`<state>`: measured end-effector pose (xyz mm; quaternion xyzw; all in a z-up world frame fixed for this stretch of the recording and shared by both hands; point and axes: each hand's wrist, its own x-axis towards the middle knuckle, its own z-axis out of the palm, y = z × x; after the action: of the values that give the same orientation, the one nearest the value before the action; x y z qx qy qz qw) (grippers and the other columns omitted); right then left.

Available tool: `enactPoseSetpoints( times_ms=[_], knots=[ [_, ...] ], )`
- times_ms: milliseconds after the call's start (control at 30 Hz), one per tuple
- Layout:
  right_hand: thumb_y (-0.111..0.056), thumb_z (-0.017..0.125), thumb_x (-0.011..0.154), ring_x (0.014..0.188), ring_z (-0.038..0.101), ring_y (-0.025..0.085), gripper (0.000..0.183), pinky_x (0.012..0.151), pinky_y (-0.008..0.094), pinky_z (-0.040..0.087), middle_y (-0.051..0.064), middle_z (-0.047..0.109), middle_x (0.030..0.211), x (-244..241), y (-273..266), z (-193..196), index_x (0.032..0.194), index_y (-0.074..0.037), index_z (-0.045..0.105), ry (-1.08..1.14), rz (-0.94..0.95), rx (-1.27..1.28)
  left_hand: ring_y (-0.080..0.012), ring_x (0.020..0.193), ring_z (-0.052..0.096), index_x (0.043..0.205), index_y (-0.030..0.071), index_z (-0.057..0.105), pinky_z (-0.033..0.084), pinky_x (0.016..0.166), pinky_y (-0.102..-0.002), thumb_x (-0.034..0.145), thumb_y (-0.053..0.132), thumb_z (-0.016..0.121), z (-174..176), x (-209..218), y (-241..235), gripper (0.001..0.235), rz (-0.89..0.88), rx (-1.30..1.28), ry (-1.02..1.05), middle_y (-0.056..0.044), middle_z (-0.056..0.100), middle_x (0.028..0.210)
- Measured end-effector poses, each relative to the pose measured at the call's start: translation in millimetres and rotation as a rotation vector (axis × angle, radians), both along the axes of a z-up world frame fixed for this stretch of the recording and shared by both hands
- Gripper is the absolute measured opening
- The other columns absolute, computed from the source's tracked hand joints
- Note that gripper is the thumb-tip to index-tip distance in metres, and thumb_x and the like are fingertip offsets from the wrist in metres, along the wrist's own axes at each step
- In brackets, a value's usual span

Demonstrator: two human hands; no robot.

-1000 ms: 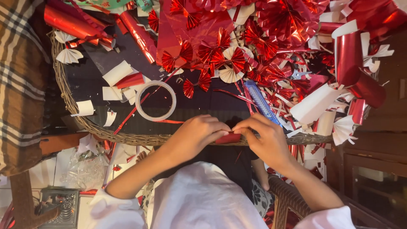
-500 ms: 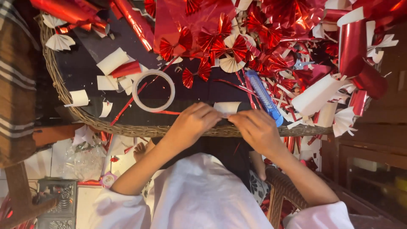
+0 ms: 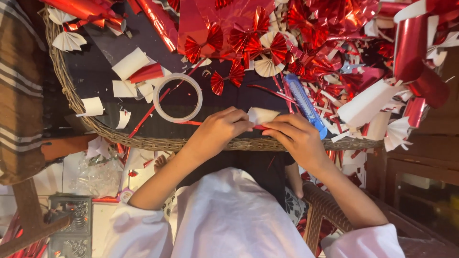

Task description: The person is crafting decorative bows by folding red metallic paper strips and securing them with tape.

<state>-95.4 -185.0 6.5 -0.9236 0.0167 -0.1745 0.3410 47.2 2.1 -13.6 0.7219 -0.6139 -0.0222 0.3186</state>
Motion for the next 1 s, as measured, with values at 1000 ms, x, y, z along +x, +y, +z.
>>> enactPoseSetpoints(
  times_ms=[1000],
  knots=[
    [-0.013,0.079,0.087,0.069,0.074,0.021,0.017,0.069,0.034,0.057,0.014,0.077,0.075,26.5,-31.7,33.6,0.1,-0.003,0.079,0.491,0.105,0.404,-0.023,0.073,0.074,0.091,0.013,0.08,0.058,0.071,-0.032,0.083,0.013,0.078,17.8,37.6,-30.2,0.009,-0.08,0.35,0.685,-0.007,0.077,0.078]
  ],
)
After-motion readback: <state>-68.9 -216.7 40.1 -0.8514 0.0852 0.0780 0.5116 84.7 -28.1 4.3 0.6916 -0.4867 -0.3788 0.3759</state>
